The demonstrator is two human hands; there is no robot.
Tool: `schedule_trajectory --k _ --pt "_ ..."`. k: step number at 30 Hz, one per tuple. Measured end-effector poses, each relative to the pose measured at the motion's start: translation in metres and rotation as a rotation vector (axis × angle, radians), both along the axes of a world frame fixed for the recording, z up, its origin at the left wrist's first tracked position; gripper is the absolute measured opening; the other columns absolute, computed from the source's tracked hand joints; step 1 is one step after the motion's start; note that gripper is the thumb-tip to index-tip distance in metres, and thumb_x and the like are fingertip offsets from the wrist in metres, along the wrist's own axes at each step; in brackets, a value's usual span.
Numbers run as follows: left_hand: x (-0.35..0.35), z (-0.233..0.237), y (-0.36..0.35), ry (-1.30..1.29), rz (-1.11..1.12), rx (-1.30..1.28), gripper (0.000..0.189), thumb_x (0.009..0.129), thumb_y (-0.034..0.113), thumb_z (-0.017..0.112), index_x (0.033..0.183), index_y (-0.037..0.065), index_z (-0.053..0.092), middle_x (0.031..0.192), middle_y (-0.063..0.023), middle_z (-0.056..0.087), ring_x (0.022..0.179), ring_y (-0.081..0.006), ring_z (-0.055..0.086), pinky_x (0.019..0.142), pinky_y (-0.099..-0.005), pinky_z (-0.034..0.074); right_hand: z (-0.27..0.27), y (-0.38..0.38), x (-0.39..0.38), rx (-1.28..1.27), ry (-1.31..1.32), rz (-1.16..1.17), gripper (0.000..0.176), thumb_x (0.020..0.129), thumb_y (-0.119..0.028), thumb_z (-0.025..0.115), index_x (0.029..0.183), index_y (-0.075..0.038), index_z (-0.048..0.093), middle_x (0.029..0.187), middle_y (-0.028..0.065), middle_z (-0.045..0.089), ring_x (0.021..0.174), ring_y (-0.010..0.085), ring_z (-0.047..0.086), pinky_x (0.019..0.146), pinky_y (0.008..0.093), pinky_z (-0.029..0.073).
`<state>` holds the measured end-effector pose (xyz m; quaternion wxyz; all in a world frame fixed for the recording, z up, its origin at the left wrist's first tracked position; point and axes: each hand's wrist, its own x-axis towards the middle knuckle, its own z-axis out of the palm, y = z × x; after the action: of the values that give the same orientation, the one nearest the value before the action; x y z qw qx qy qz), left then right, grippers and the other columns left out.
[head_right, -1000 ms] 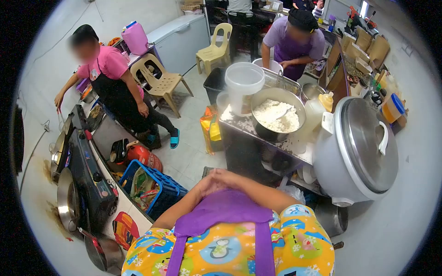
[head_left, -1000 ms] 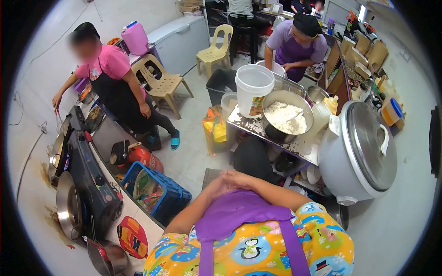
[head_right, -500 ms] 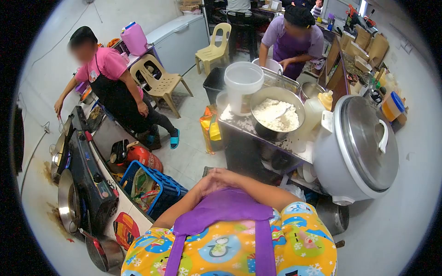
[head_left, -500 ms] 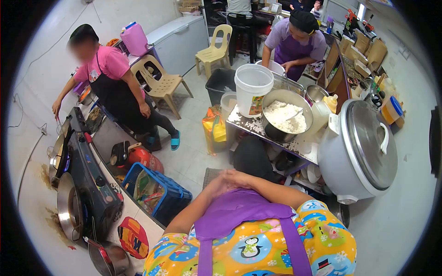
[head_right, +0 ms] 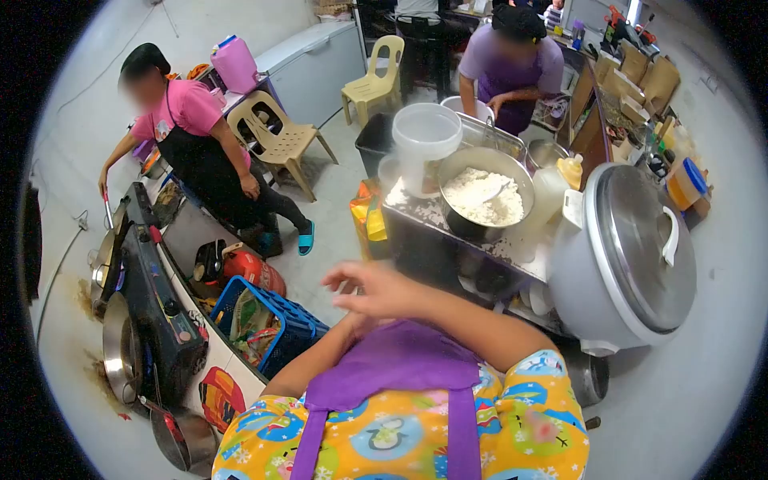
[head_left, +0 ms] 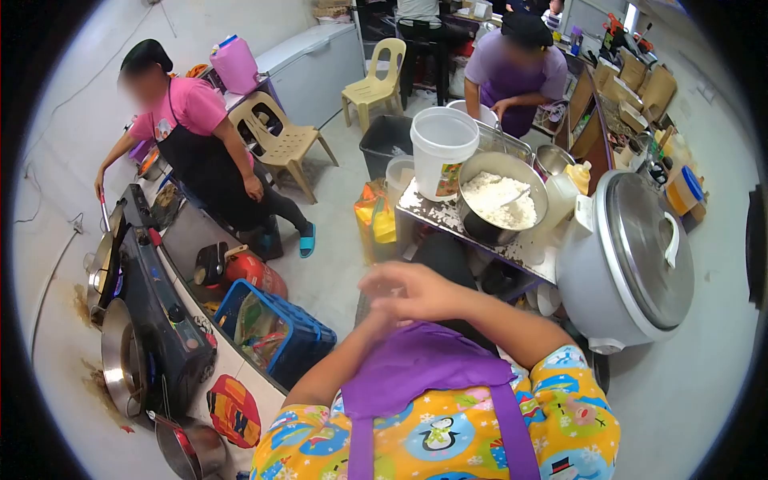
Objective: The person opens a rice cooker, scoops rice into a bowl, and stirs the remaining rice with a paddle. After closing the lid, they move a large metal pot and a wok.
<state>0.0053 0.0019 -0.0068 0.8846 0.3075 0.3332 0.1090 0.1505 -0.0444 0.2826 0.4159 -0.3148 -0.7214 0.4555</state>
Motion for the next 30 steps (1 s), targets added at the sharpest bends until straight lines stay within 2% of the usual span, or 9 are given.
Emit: schedule_trajectory --k 3,6,8,11,15,23,26,27,30 --pt "0.004 0.001 -0.006 0.102 0.009 0.068 0.063 0.091 0.055 0.046 0.134 0.010 0.039 0.131 -0.0111 0.047 0.118 -0.0231 0.048 0.100 -0.0378 0.038 0.115 -0.045 0.014 0.205 0.086 0.190 0.020 0.083 -0.014 0.068 0.099 -0.003 0.061 0.091 0.0081 0.063 0.074 0.0173 0.061 0.062 0.0276 0.048" --pt "0.003 0.005 -0.010 0.158 0.010 0.105 0.063 0.090 0.057 0.048 0.133 0.011 0.041 0.130 -0.0100 0.047 0.117 -0.0225 0.047 0.098 -0.0371 0.039 0.147 -0.062 0.009 0.541 0.421 0.438 0.016 0.088 -0.013 0.060 0.098 0.001 0.060 0.089 0.0086 0.061 0.077 0.0228 0.060 0.064 0.0307 0.048" --pt "0.000 0.005 -0.010 0.134 0.011 0.091 0.065 0.089 0.056 0.050 0.134 0.009 0.040 0.130 -0.0105 0.045 0.119 -0.0235 0.045 0.100 -0.0377 0.037 0.139 -0.056 -0.013 0.726 0.600 0.385 0.018 0.089 -0.013 0.061 0.095 0.003 0.065 0.092 0.0111 0.064 0.076 0.0232 0.062 0.067 0.0291 0.051" --pt "-0.002 -0.018 -0.006 0.095 0.010 0.082 0.068 0.089 0.054 0.053 0.135 0.007 0.038 0.131 -0.0117 0.044 0.120 -0.0246 0.044 0.101 -0.0375 0.036 0.138 -0.071 -0.023 0.681 0.703 0.324 0.015 0.086 -0.007 0.062 0.093 0.006 0.066 0.092 0.0139 0.066 0.077 0.0226 0.064 0.068 0.0293 0.052" --pt "0.000 0.036 -0.014 0.178 0.004 0.063 0.071 0.088 0.051 0.056 0.136 0.003 0.036 0.131 -0.0142 0.044 0.120 -0.0247 0.045 0.101 -0.0368 0.036 0.145 -0.086 -0.028 0.370 0.826 0.486 0.039 0.096 -0.028 0.048 0.101 0.008 0.063 0.095 0.0182 0.064 0.082 0.0269 0.064 0.071 0.0327 0.051" --pt "-0.002 0.008 -0.009 0.121 0.058 0.044 0.056 0.093 0.041 0.054 0.132 0.004 0.038 0.119 -0.0111 0.050 0.104 -0.0229 0.053 0.094 -0.0362 0.043 0.155 -0.108 -0.059 0.192 0.981 0.730 0.068 0.099 -0.046 0.027 0.118 0.015 0.050 0.115 0.0248 0.057 0.109 0.0319 0.055 0.096 0.0347 0.039" --pt "0.000 0.009 -0.012 0.100 0.080 0.044 0.052 0.093 0.041 0.054 0.128 0.005 0.040 0.117 -0.0102 0.050 0.102 -0.0221 0.052 0.093 -0.0364 0.043 0.157 -0.128 -0.070 0.133 1.030 0.572 0.062 0.100 -0.039 0.030 0.115 0.017 0.050 0.100 0.0242 0.063 0.096 0.0321 0.061 0.094 0.0329 0.041" --pt "0.000 0.011 -0.013 0.100 0.087 0.054 0.051 0.093 0.041 0.054 0.127 0.005 0.041 0.116 -0.0100 0.050 0.102 -0.0218 0.052 0.093 -0.0366 0.043 0.156 -0.117 -0.049 0.226 0.765 0.577 0.059 0.100 -0.036 0.032 0.112 0.018 0.050 0.093 0.0240 0.065 0.091 0.0308 0.063 0.093 0.0329 0.042" --pt "-0.002 -0.004 -0.009 0.099 0.035 -0.016 0.053 0.093 0.041 0.053 0.129 0.006 0.039 0.117 -0.0101 0.049 0.103 -0.0220 0.052 0.094 -0.0375 0.042 0.185 -0.131 -0.036 0.149 0.592 0.300 0.044 0.099 -0.027 0.038 0.108 0.013 0.053 0.073 0.0208 0.065 0.072 0.0237 0.065 0.090 0.0335 0.046"
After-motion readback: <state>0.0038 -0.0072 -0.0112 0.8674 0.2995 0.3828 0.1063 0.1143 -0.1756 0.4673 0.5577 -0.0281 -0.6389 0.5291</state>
